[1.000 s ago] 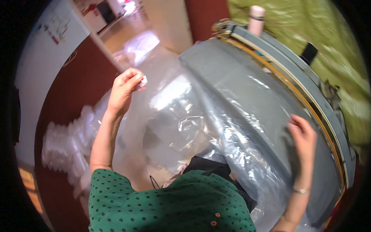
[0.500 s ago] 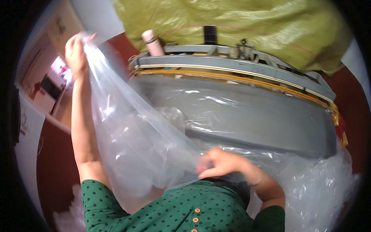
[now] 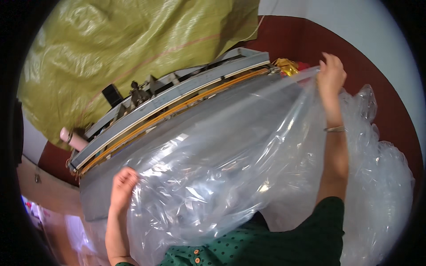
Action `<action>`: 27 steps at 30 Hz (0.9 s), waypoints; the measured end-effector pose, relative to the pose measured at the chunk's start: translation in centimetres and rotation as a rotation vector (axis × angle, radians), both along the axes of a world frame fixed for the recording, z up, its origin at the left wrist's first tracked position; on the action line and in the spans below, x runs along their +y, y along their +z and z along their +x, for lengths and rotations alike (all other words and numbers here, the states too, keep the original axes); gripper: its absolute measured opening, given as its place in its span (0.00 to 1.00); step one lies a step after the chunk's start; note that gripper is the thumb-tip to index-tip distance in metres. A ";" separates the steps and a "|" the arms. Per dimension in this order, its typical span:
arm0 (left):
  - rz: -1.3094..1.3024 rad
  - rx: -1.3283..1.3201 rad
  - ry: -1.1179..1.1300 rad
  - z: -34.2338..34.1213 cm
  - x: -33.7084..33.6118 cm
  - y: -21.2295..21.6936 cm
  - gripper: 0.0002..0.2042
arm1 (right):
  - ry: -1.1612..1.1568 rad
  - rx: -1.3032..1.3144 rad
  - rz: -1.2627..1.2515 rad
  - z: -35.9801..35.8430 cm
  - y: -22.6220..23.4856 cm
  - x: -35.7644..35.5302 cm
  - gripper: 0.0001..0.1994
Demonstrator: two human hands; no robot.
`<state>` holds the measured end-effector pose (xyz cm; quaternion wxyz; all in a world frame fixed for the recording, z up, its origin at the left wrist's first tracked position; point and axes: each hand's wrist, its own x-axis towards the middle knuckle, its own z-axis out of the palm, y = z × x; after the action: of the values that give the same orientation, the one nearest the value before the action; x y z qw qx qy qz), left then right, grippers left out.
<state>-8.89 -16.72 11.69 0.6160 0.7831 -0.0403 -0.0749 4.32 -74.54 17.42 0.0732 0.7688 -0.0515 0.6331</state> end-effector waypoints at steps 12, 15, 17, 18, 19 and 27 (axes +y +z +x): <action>0.468 -0.207 0.353 4.4 9.6 -11.0 0.08 | 0.515 0.787 0.372 7.3 -17.8 2.9 0.13; 0.483 -0.263 0.362 4.3 8.6 -11.0 0.08 | 0.461 0.815 0.557 9.5 -17.3 1.7 0.12; 0.473 -0.266 0.379 4.4 8.3 -11.0 0.08 | 0.339 0.791 0.688 11.1 -17.0 2.0 0.12; 0.453 -0.249 0.390 4.4 8.3 -10.9 0.08 | 0.279 0.778 0.754 11.8 -16.9 2.2 0.12; 0.434 -0.232 0.401 4.4 8.2 -11.1 0.08 | 0.225 0.765 0.773 12.4 -17.0 1.8 0.13; 0.420 -0.212 0.404 4.0 8.2 -10.7 0.08 | 0.007 0.706 0.826 16.0 -17.5 2.4 0.17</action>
<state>-4.87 -8.53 1.01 0.4356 0.8889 0.0686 0.1243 20.34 -72.16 -0.10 -0.2242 0.8998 -0.2657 0.2637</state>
